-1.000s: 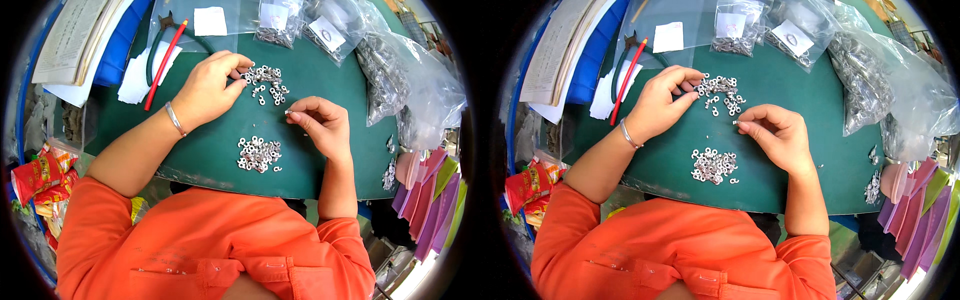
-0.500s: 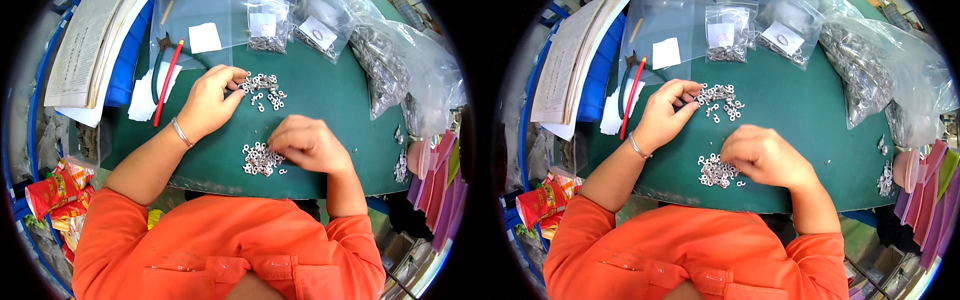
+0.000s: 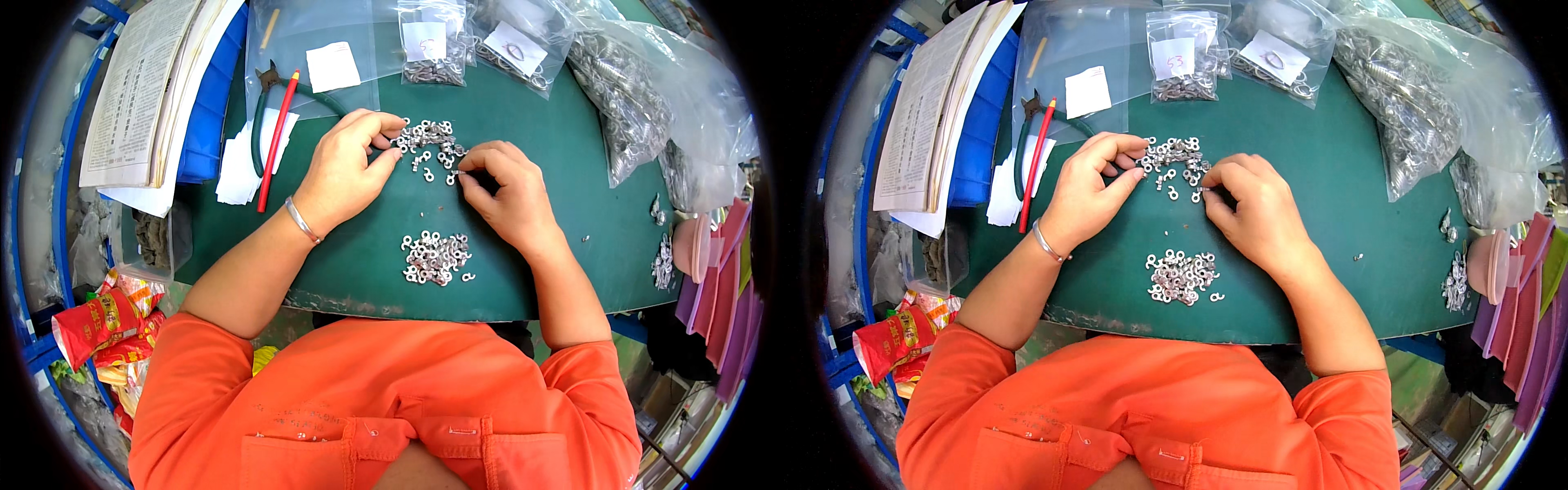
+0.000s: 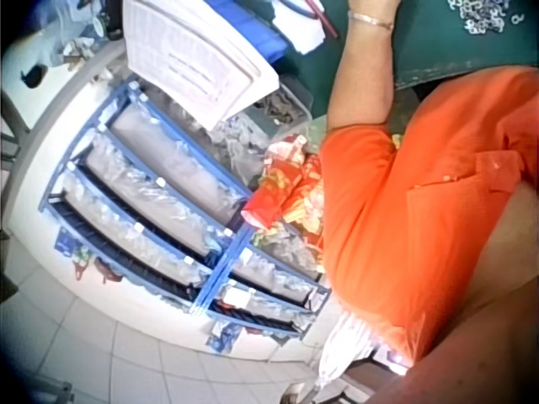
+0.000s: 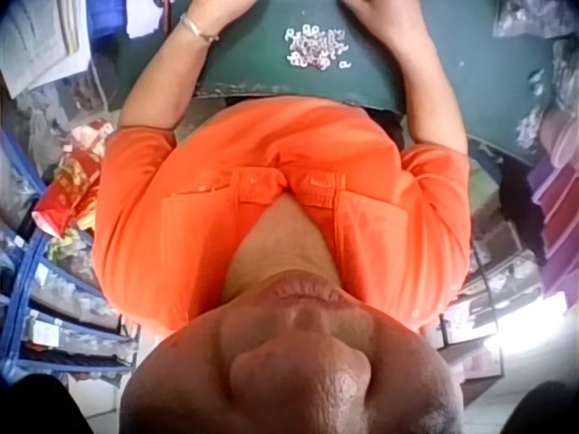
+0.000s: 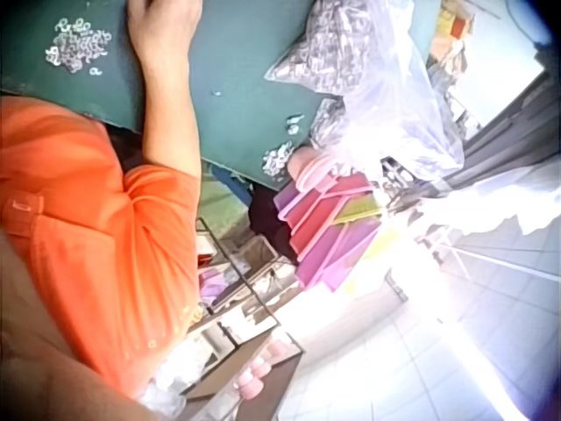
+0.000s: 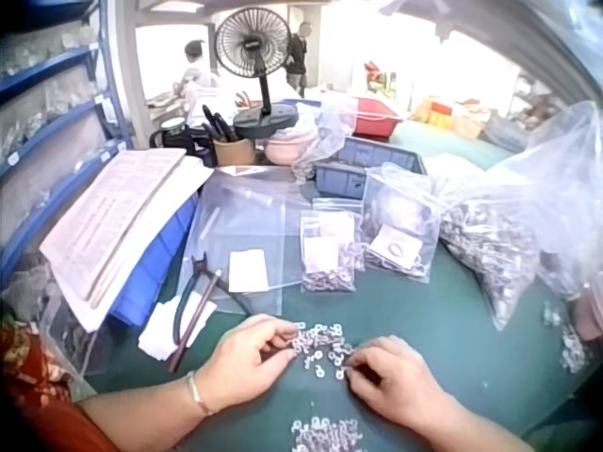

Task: The person sorts small metal components on a green workbench, picking up individual pieces and placing them into a clear plastic bag. They then proceed to assemble small metal rings and cylindrical parts by hand, creating a chain-like structure. The person handles the components one by one, occasionally using a red tool to assist with the assembly.

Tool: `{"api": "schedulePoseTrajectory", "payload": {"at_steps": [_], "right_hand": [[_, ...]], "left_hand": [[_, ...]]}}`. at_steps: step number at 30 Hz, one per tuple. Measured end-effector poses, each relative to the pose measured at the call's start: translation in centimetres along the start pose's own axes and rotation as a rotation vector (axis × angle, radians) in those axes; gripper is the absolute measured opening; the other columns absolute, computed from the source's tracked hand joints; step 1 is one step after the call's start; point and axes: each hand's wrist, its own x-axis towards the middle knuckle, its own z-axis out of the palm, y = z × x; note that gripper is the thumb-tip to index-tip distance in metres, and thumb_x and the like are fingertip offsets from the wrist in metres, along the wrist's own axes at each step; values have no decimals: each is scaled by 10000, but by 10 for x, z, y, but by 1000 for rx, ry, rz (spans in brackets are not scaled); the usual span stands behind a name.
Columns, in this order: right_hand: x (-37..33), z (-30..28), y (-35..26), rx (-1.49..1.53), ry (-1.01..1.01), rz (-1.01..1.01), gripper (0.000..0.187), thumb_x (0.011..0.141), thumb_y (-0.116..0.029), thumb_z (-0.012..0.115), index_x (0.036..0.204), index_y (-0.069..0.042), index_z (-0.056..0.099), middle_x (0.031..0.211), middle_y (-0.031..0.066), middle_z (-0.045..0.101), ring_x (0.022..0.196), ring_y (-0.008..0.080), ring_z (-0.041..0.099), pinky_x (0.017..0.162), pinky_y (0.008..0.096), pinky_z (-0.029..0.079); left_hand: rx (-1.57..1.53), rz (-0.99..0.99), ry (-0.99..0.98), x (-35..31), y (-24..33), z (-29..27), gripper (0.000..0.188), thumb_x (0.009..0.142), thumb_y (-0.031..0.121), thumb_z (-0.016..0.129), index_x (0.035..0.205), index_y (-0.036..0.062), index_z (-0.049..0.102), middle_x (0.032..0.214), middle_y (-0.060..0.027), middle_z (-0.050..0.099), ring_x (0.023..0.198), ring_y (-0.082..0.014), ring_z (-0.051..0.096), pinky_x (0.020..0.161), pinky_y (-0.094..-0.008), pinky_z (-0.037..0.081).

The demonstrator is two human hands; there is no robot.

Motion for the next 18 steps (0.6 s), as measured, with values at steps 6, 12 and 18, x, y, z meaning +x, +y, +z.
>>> {"api": "schedulePoseTrajectory", "payload": {"at_steps": [6,12,18], "right_hand": [[-3,-1,-9,260,48,116,230,784,43,680,997,-28,627,890,91,654,775,182,652,704,300,535],[-3,-6,-5,281,-22,-52,195,786,42,680,967,-30,697,887,78,657,756,143,642,678,263,529],[25,-19,-10,894,-283,348,89,839,50,646,913,16,682,898,58,664,791,118,657,671,238,542]], "left_hand": [[13,-2,0,0,1,-1,292,816,-12,672,1105,27,657,1027,-67,659,857,-142,645,748,-264,494],[4,9,-1,-2,2,-3,290,812,-8,672,1099,25,653,1018,-76,657,848,-155,648,740,-276,500],[-18,46,4,1,-4,4,296,805,-1,674,1099,22,646,999,-88,635,851,-182,647,722,-289,515]]}}
